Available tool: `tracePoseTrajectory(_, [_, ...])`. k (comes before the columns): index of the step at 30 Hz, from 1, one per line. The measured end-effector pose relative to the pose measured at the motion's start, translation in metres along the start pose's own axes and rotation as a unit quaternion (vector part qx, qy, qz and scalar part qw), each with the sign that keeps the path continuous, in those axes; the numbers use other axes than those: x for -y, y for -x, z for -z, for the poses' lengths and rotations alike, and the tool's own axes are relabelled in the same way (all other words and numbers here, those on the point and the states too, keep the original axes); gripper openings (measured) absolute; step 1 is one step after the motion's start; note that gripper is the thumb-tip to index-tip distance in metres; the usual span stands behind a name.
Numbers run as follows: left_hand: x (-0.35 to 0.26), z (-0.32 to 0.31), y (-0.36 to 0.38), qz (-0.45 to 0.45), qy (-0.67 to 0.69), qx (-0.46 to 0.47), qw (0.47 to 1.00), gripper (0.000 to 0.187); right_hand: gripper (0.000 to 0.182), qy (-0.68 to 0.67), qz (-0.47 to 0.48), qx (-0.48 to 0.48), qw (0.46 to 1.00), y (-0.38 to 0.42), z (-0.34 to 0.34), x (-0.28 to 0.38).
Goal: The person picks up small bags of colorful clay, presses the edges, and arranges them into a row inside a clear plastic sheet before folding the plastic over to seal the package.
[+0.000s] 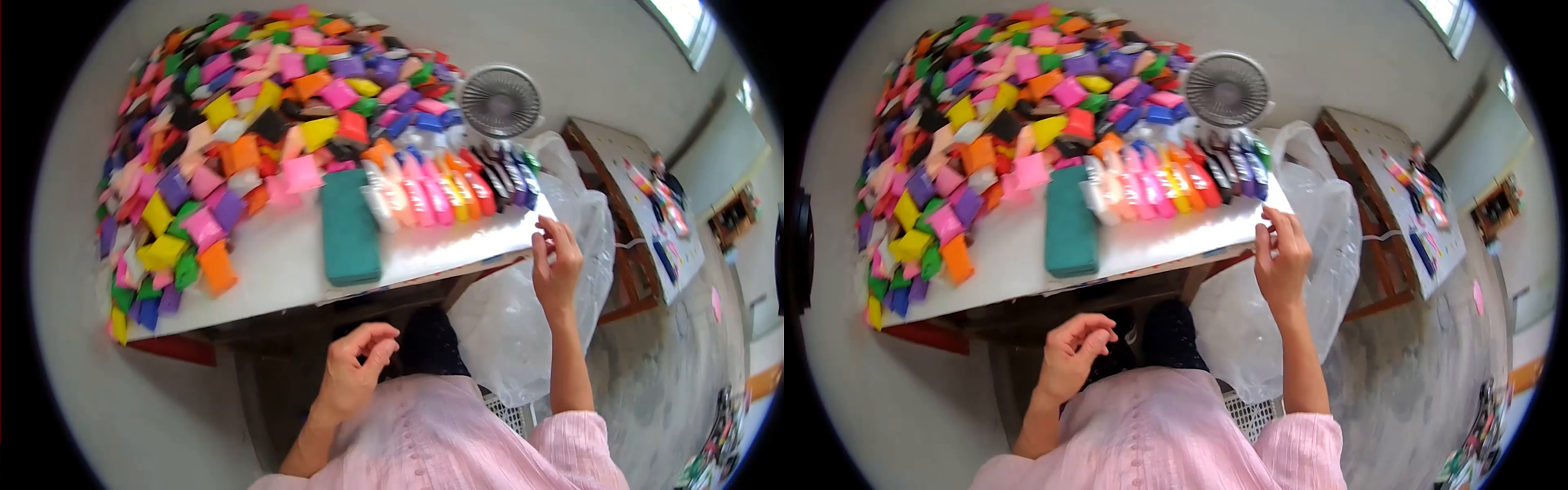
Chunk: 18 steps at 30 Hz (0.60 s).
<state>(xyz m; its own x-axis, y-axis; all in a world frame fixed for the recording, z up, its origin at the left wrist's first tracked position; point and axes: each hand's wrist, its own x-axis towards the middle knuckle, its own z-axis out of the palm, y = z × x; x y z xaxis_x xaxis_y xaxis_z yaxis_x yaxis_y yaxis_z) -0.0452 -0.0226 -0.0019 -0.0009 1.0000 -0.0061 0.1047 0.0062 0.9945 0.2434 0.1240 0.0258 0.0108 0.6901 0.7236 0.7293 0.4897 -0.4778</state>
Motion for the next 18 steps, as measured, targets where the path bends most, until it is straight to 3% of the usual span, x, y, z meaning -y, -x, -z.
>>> tracePoseTrajectory(1, [-0.010, 0.010, -0.001, -0.007, 0.008, -0.024, 1.000, 0.014, 0.021, 0.001, -0.012, 0.019, 1.000, 0.009, -0.002, 0.006])
tracePoseTrajectory(3, [-0.022, 0.029, -0.003, -0.048, 0.018, -0.079, 0.996, 0.015, 0.021, 0.036, 0.113, -0.015, 0.993, 0.021, -0.013, 0.012])
tracePoseTrajectory(10, [-0.034, 0.090, -0.015, -0.111, -0.070, -0.276, 0.952, 0.016, 0.022, 0.008, 0.156, 0.031, 0.987, 0.042, -0.042, 0.042])
tracePoseTrajectory(13, [-0.031, 0.117, -0.023, -0.156, -0.206, -0.401, 0.879, 0.019, 0.023, 0.033, 0.157, 0.018, 0.987, 0.050, -0.050, 0.045])
tracePoseTrajectory(18, [-0.025, 0.158, -0.032, -0.237, -0.258, -0.546, 0.761, 0.021, 0.031, 0.043, 0.153, 0.027, 0.987, 0.054, -0.051, 0.042])
